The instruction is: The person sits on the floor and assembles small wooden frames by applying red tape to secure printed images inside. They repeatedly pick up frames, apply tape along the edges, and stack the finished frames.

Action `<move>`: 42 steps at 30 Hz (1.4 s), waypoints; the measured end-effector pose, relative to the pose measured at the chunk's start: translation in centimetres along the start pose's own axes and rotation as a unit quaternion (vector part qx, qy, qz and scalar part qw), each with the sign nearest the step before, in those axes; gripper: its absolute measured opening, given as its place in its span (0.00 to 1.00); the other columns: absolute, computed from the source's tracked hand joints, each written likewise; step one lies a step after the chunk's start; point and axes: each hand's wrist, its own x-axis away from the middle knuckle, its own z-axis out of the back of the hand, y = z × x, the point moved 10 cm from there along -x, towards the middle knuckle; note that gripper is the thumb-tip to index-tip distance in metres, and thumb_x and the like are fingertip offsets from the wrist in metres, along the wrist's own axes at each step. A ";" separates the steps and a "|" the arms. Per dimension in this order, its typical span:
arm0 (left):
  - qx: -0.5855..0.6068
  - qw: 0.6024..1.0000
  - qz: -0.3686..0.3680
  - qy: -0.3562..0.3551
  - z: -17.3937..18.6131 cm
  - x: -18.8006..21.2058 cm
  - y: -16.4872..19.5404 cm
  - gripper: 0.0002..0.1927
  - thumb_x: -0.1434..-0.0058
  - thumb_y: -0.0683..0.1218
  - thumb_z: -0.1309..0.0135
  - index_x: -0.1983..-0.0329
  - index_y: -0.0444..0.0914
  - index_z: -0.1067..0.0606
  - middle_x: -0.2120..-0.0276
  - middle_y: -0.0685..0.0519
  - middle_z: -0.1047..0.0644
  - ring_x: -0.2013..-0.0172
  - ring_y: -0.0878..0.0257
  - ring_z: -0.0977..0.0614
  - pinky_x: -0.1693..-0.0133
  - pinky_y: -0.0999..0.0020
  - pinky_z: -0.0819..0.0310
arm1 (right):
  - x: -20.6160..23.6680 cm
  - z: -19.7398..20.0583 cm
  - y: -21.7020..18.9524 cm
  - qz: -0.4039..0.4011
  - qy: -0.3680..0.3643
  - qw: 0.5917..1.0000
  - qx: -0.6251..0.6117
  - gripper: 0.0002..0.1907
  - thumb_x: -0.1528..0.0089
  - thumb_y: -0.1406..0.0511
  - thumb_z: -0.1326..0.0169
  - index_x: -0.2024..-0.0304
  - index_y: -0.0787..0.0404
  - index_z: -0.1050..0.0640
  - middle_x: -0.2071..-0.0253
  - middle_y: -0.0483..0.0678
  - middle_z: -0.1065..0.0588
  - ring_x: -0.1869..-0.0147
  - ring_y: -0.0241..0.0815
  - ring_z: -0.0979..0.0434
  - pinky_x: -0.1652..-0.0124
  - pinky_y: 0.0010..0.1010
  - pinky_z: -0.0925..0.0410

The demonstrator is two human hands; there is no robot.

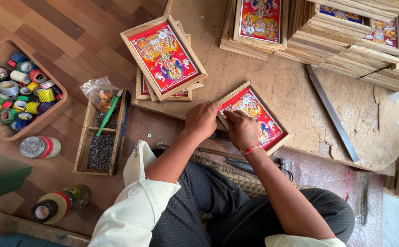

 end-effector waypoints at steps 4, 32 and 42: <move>0.010 1.000 0.014 -0.021 0.3 0.1 -0.1 0.13 0.44 0.34 0.48 0.55 0.36 0.25 0.59 0.43 0.18 0.58 0.44 0.16 0.57 0.49 0.21 | -0.3 -0.5 2.8 -0.017 0.017 0.999 -0.032 0.09 0.38 0.68 0.42 0.55 0.54 0.15 0.59 0.49 0.17 0.64 0.47 0.16 0.64 0.36 0.24; -0.029 0.992 0.047 -0.114 -0.6 0.6 -0.9 0.11 0.37 0.39 0.49 0.53 0.39 0.23 0.60 0.44 0.17 0.59 0.48 0.14 0.58 0.52 0.19 | -3.3 -0.3 0.5 0.272 -0.084 0.943 0.172 0.23 0.32 0.65 0.53 0.34 0.53 0.33 0.40 0.50 0.22 0.31 0.50 0.30 0.30 0.54 0.49; 0.009 0.998 0.023 -0.064 1.0 0.3 -0.3 0.17 0.44 0.36 0.48 0.51 0.39 0.24 0.60 0.44 0.18 0.60 0.45 0.15 0.60 0.49 0.20 | -4.2 1.7 4.8 0.069 -0.037 0.988 0.130 0.19 0.34 0.62 0.46 0.41 0.55 0.24 0.44 0.52 0.21 0.37 0.52 0.25 0.36 0.48 0.40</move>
